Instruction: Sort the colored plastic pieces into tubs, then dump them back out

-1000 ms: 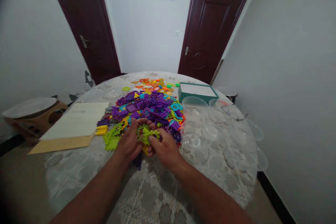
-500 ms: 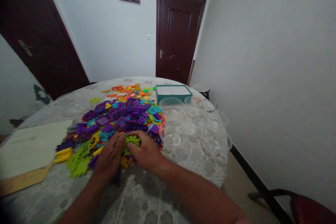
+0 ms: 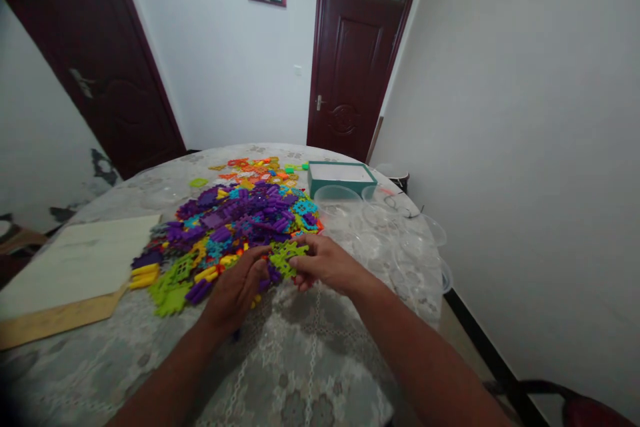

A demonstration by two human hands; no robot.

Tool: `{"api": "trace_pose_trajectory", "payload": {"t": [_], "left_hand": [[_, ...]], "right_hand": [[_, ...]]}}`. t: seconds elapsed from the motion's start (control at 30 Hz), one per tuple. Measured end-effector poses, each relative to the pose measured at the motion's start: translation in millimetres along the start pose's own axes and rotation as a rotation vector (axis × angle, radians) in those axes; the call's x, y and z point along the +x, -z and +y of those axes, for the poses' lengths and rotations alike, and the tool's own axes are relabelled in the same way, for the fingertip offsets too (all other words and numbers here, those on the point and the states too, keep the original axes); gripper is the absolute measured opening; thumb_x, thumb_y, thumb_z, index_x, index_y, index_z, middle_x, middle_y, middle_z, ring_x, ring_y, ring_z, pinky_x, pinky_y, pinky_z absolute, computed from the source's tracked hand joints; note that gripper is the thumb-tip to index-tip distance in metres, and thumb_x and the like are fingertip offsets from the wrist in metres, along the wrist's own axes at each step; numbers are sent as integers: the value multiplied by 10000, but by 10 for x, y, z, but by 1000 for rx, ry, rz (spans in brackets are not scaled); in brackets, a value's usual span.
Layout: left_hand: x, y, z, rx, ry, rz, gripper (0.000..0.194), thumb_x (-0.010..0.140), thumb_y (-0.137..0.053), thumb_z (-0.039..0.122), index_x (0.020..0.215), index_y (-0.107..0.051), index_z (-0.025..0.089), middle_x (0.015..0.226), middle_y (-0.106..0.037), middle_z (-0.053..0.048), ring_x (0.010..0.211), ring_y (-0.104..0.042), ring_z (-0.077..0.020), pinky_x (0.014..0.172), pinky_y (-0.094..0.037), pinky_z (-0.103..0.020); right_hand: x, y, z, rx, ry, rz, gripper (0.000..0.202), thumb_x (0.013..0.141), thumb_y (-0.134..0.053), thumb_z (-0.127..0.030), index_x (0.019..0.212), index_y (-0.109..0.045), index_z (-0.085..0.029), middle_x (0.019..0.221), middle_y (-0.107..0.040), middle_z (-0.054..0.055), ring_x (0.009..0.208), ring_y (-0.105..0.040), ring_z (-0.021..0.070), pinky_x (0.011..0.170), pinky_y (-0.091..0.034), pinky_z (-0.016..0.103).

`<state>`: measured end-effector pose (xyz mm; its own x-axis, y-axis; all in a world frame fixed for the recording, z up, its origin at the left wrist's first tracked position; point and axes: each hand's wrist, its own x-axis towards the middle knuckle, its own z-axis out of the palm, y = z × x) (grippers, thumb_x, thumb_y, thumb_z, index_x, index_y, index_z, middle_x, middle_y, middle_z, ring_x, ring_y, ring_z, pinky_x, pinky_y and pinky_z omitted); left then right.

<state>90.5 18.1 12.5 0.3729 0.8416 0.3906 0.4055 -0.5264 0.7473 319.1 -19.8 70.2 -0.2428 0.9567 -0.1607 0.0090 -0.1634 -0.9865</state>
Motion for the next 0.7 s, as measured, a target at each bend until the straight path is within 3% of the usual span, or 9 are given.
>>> {"api": "trace_pose_trajectory", "payload": {"t": [0.13,0.27,0.43,0.57,0.7], "left_hand": [[16,24,15,25,25,61,420,1064,-397,470,1221,-711,239,1017,-799,-61,909,-757,-234,874,-579,-365],[52,88,-17,81,38,164,353,1033,-460,461,1103,-733,249,1058,-803,-59,980,-754,-252,925,-560,-368],[96,212,-58,147,161,304,337,1003,-498,472,1081,-737,248,1039,-797,-57,969,-743,-263,912,-540,-369],[108,255,-69,146,209,324,344,983,-504,487,1068,-739,250,1035,-796,-54,969,-739,-266,912,-533,-367],[105,250,-93,159,223,313,340,970,-511,495,1054,-739,257,1042,-802,-53,983,-740,-273,908,-531,-370]], "right_hand": [[-136,177,-46,119,46,81,547,780,-887,-394,1215,-630,-182,881,-703,-3,583,-637,92,525,-560,226],[-250,463,-119,48,116,217,528,796,-886,-380,1229,-649,-192,941,-715,14,597,-640,96,528,-574,242],[-195,1314,-363,-232,207,571,444,863,-810,-292,1262,-655,-170,900,-727,31,629,-658,117,601,-621,270],[-10,2064,-551,-539,63,885,382,913,-712,-158,1287,-666,-99,864,-744,70,603,-661,120,618,-623,273],[141,2486,-576,-639,-55,1010,375,869,-723,-85,1238,-690,-27,702,-716,54,508,-619,119,576,-585,259]]}}
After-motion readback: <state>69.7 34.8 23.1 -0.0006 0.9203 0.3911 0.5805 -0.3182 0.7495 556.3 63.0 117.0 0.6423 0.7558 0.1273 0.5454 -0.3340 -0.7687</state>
